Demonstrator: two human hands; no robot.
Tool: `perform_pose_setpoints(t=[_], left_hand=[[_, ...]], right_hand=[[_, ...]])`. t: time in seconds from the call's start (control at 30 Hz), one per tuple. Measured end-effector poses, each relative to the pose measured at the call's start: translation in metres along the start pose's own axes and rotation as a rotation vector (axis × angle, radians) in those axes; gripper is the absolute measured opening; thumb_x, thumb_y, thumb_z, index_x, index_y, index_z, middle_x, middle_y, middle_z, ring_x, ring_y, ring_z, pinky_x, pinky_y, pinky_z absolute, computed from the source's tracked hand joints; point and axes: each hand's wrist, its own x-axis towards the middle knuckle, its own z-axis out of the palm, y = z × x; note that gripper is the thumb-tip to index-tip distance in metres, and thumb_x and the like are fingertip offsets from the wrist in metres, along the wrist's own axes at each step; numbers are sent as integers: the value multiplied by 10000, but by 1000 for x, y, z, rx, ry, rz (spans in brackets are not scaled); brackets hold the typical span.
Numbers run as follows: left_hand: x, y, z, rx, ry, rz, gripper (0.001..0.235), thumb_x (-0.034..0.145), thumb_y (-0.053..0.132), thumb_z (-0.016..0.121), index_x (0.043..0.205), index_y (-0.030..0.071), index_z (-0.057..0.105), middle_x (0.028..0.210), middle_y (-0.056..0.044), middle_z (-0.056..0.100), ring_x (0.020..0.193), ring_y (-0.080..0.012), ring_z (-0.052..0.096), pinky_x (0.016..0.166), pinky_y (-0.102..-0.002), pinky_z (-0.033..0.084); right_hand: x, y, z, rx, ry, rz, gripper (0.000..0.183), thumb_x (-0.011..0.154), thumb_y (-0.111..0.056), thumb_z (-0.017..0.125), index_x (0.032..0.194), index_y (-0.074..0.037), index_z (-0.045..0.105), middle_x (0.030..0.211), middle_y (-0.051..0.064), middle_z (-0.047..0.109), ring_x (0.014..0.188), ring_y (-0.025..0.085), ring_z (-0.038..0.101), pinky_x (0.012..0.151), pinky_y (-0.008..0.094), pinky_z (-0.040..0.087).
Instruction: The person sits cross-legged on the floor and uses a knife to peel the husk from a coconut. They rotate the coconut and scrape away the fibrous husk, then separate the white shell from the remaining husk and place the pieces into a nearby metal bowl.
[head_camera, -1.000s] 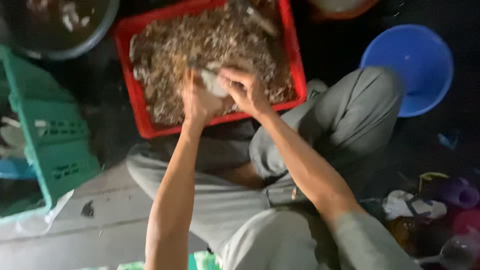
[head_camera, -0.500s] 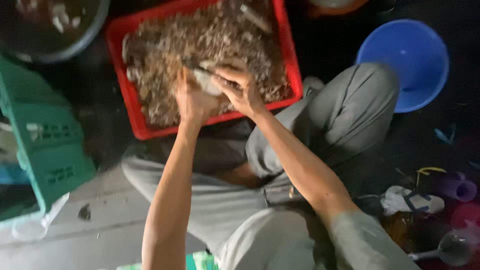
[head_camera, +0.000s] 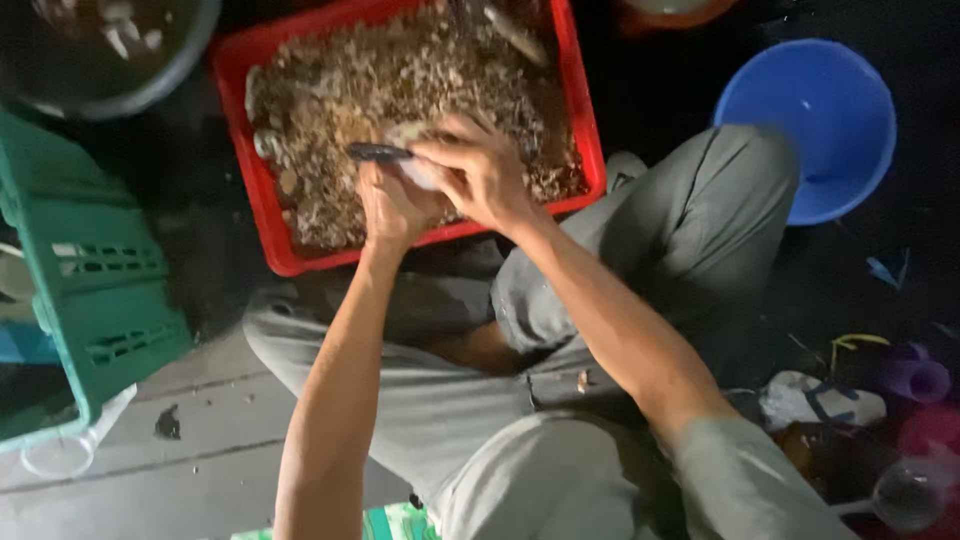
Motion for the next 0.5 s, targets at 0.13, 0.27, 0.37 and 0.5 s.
perform_pose_setpoints(t=[0.13, 0.27, 0.37, 0.5], left_hand=[[3, 1, -5, 270, 137, 59, 1373, 563, 686, 996, 1404, -188, 352, 1357, -433, 458, 1303, -565, 445, 1045, -610, 402], [4, 7, -13, 91, -106, -171, 1145, 664, 695, 819, 1474, -25, 452, 1486, -262, 522, 1365, -390, 525, 1162, -478, 477], [-3, 10, -15, 161, 37, -26, 1353, 637, 670, 951, 1483, -170, 312, 1533, -409, 354, 1437, -492, 357, 1158, -544, 395], [3, 8, -10, 261, 24, 12, 1016, 730, 615, 904, 1384, -49, 497, 1463, -337, 503, 1399, -454, 479, 1161, -515, 451]], right_hand=[[25, 1, 2, 286, -211, 309, 188, 1008, -321, 700, 1064, -154, 767, 1152, 59, 732, 1088, 167, 677, 974, 408, 575], [38, 10, -2, 63, -199, -52, 175, 1022, -280, 714, 1015, -129, 801, 1132, 92, 737, 1089, 217, 656, 971, 440, 562], [36, -1, -9, 14, -215, -37, 164, 1026, -278, 706, 1020, -144, 802, 1127, 64, 751, 1080, 199, 671, 984, 427, 555], [39, -11, -16, 9, -197, -69, 183, 977, -291, 735, 1039, -133, 805, 1075, 55, 749, 1032, 208, 652, 942, 384, 576]])
